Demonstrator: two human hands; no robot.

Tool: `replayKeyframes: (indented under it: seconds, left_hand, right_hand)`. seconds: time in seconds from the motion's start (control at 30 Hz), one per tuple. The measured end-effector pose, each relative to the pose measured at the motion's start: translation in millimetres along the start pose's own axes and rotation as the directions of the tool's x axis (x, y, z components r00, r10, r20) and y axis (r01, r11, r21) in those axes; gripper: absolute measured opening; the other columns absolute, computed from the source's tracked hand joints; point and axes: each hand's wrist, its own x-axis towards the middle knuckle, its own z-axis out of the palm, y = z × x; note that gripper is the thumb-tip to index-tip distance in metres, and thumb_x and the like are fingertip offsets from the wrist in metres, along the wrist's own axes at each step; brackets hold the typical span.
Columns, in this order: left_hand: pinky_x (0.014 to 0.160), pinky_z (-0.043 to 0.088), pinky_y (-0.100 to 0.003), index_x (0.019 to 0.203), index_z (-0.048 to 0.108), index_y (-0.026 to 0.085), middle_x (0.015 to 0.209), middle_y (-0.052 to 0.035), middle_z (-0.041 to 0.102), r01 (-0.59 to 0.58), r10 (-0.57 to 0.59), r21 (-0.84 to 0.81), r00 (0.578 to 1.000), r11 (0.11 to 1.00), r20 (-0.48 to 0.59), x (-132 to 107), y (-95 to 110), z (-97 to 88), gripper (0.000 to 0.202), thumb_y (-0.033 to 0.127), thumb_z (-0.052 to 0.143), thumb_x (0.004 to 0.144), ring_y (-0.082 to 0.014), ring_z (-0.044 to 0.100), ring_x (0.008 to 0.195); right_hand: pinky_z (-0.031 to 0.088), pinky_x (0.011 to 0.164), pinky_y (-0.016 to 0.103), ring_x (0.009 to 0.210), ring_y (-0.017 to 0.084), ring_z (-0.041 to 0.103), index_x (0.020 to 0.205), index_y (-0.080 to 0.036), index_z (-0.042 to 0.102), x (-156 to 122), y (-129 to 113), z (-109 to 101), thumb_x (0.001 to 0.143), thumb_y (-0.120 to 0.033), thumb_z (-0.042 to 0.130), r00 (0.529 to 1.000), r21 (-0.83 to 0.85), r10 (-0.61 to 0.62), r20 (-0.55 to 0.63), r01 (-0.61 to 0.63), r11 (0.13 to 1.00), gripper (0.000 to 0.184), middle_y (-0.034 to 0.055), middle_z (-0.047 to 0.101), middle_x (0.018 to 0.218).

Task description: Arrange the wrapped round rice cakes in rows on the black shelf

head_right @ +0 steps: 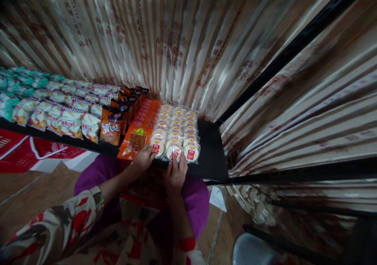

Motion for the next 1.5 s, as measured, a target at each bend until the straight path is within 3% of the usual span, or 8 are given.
replayKeyframes:
  seconds: [0.1, 0.37, 0.63, 0.93, 1.07, 1.3, 1.5]
  left_hand:
    - [0.072, 0.041, -0.026, 0.092, 0.057, 0.017, 0.098, -0.0079, 0.059, 0.006, -0.006, 0.025, 1.000, 1.000, 0.008, 1.4, 1.6, -0.6, 0.013, 0.022, 0.046, 0.089, -0.0187, 0.057, 0.086]
    - [0.071, 0.041, -0.026, 0.093, 0.056, 0.017, 0.099, -0.0079, 0.058, -0.001, -0.001, 0.043, 0.999, 0.999, 0.041, 8.0, 2.7, 0.3, 0.013, 0.023, 0.046, 0.088, -0.0180, 0.057, 0.085]
    - [0.071, 0.042, -0.026, 0.095, 0.056, 0.017, 0.102, -0.0079, 0.059, 0.003, -0.006, 0.084, 0.999, 0.996, 0.046, 13.0, 2.6, 2.7, 0.015, 0.025, 0.046, 0.089, -0.0175, 0.059, 0.084]
    - [0.068, 0.042, -0.026, 0.097, 0.057, 0.016, 0.106, -0.0091, 0.059, 0.000, -0.005, 0.118, 0.999, 0.993, 0.039, 14.8, 8.4, -4.6, 0.017, 0.022, 0.044, 0.089, -0.0186, 0.060, 0.085]
    - [0.065, 0.041, -0.027, 0.096, 0.058, 0.017, 0.100, -0.0090, 0.060, -0.039, 0.042, 0.141, 0.999, 0.989, -0.013, 11.6, 3.2, 3.2, 0.020, 0.024, 0.041, 0.090, -0.0198, 0.060, 0.084]
    - [0.064, 0.040, -0.027, 0.091, 0.059, 0.017, 0.094, -0.0079, 0.061, -0.092, 0.100, 0.120, 0.993, 0.988, -0.060, 5.4, 1.1, 4.9, 0.022, 0.023, 0.038, 0.091, -0.0190, 0.058, 0.081]
    - [0.069, 0.041, -0.026, 0.088, 0.058, 0.017, 0.085, -0.0055, 0.061, -0.281, 0.282, 0.018, 0.957, 0.959, -0.062, -33.2, -6.6, 20.3, 0.024, 0.025, 0.036, 0.092, -0.0168, 0.056, 0.078]
  right_hand:
    - [0.036, 0.100, 0.051, 0.130, 0.026, 0.033, 0.120, -0.017, 0.056, 5.2, 5.0, 2.6, 0.092, -0.027, 0.036, 0.998, 0.020, -0.048, 0.033, 0.047, 0.999, 0.036, 0.0143, 0.043, 0.138]
    - [0.036, 0.102, 0.048, 0.133, 0.024, 0.029, 0.125, -0.017, 0.052, 7.8, 6.5, 6.4, 0.093, -0.027, 0.033, 0.997, 0.014, -0.051, 0.051, 0.051, 0.999, 0.039, 0.0127, 0.042, 0.139]
    - [0.037, 0.102, 0.047, 0.133, 0.026, 0.029, 0.126, -0.017, 0.051, 9.1, 4.1, 12.9, 0.092, -0.024, 0.036, 0.996, -0.078, -0.089, -0.004, 0.089, 0.993, 0.038, 0.0122, 0.041, 0.140]
    - [0.035, 0.101, 0.053, 0.132, 0.029, 0.027, 0.130, -0.018, 0.046, 10.0, 2.2, 19.9, 0.092, -0.025, 0.034, 0.998, -0.073, -0.067, 0.013, 0.068, 0.995, 0.041, 0.0140, 0.036, 0.143]
    - [0.033, 0.101, 0.056, 0.134, 0.030, 0.022, 0.134, -0.017, 0.040, 7.1, 1.6, 19.4, 0.091, -0.024, 0.035, 0.997, -0.066, -0.071, 0.027, 0.072, 0.995, 0.044, 0.0158, 0.026, 0.147]
    - [0.030, 0.102, 0.057, 0.136, 0.030, 0.018, 0.137, -0.017, 0.036, 5.2, 1.0, 20.0, 0.091, -0.023, 0.032, 0.996, -0.052, -0.077, 0.048, 0.079, 0.995, 0.046, 0.0160, 0.023, 0.148]
    - [0.032, 0.103, 0.054, 0.136, 0.029, 0.021, 0.128, -0.017, 0.047, -7.0, -10.6, 15.4, 0.090, -0.018, 0.034, 0.989, 0.024, -0.149, 0.000, 0.149, 0.989, 0.040, 0.0147, 0.025, 0.147]
